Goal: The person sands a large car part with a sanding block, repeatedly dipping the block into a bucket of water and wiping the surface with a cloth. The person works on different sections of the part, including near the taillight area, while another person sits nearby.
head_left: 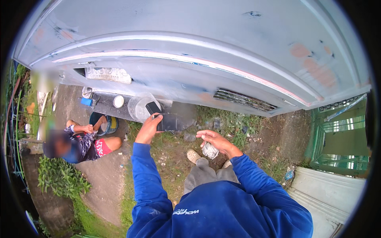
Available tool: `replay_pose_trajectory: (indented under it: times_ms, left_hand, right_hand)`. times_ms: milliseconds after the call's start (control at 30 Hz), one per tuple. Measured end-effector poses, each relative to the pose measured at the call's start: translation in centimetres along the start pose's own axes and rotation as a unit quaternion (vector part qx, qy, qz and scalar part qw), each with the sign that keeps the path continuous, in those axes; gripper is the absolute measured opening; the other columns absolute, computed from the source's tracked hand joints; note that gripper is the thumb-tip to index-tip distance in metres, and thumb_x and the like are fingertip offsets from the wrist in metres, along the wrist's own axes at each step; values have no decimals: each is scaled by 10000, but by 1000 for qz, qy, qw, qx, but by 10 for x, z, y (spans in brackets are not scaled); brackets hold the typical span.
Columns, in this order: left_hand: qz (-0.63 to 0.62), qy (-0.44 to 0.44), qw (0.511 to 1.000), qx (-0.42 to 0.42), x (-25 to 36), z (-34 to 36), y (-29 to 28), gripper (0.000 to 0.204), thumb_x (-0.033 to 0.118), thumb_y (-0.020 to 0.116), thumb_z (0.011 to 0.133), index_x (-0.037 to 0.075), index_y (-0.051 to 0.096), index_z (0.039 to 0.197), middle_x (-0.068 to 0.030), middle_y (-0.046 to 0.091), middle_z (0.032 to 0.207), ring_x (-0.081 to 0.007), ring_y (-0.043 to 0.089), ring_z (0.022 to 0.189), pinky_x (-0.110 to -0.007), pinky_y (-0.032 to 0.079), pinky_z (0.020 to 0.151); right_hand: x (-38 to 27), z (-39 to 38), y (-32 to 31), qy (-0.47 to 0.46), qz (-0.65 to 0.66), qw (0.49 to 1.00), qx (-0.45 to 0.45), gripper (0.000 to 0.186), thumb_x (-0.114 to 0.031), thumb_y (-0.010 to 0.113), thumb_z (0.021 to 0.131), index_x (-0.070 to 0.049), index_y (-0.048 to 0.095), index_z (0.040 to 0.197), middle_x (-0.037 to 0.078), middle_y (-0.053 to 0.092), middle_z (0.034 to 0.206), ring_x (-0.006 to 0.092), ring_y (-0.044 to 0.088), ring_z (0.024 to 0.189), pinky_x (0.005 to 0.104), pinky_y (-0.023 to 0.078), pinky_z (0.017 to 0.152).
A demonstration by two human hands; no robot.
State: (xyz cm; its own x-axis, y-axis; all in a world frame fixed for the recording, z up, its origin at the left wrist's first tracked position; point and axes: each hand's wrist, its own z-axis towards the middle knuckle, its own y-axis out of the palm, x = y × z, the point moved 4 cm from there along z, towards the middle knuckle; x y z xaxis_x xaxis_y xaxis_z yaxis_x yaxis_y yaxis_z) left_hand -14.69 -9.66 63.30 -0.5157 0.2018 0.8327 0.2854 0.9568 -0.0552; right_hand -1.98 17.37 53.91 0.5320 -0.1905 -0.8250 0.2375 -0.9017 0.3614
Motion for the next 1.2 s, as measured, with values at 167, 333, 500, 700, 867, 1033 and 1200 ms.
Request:
replay_pose_trajectory:
  times_ms: [167,333,500,700,867,1033,1200]
  left_hand:
    - [-105,-52,967,-225,-44,-51,156,243,262,553,1046,100,603,1221,-29,649,1104,-148,658,935,-358,596,745]
    - [-114,-147,899,-396,-91,-89,296,360,315,550,1046,92,539,1329,-77,612,1250,-220,631,1117,-494,627,838]
    - [-64,-150,826,-539,-121,-135,422,412,339,529,1052,65,502,1359,-87,524,1343,-243,583,1200,-492,620,871]
    - [-86,-160,801,-570,-116,-188,512,431,318,538,1050,56,500,1390,-104,579,1326,-253,619,1178,-505,578,955]
    - [-104,-156,880,-436,-129,-202,556,383,301,540,1050,25,563,1315,-118,643,1251,-239,666,1107,-491,586,938]
    - [-49,-125,895,-426,-116,-205,560,398,280,505,1063,5,517,1351,-130,641,1247,-250,678,1084,-482,614,876]
    - [-44,-97,925,-366,-118,-213,560,416,280,496,1064,10,508,1380,-135,626,1279,-249,664,1116,-482,587,927]
  right_hand:
    - [-2,-29,-46,28,42,999,2,512,-334,629,999,-85,529,1435,63,578,1404,166,616,1155,338,504,977]
    - [45,-157,-125,37,178,983,-3,605,-270,680,960,-10,468,1464,94,535,1453,178,562,1264,322,481,1036]
    - [66,-304,-151,-102,270,957,3,772,-248,718,919,-8,309,1528,176,476,1500,280,504,1356,415,408,1138]
    - [103,-419,-194,-242,322,898,176,599,-134,632,942,-42,399,1486,173,601,1332,259,626,1196,390,522,1016]
    - [117,-436,-199,-267,404,820,304,457,-76,470,988,-56,462,1445,119,639,1272,209,672,1092,348,578,921]
    - [111,-450,-195,-272,423,839,209,459,-80,503,963,17,483,1412,128,608,1346,212,651,1145,347,565,944]
    - [109,-453,-191,-262,380,869,178,460,-119,602,948,-3,506,1382,97,637,1237,168,653,1069,317,547,922]
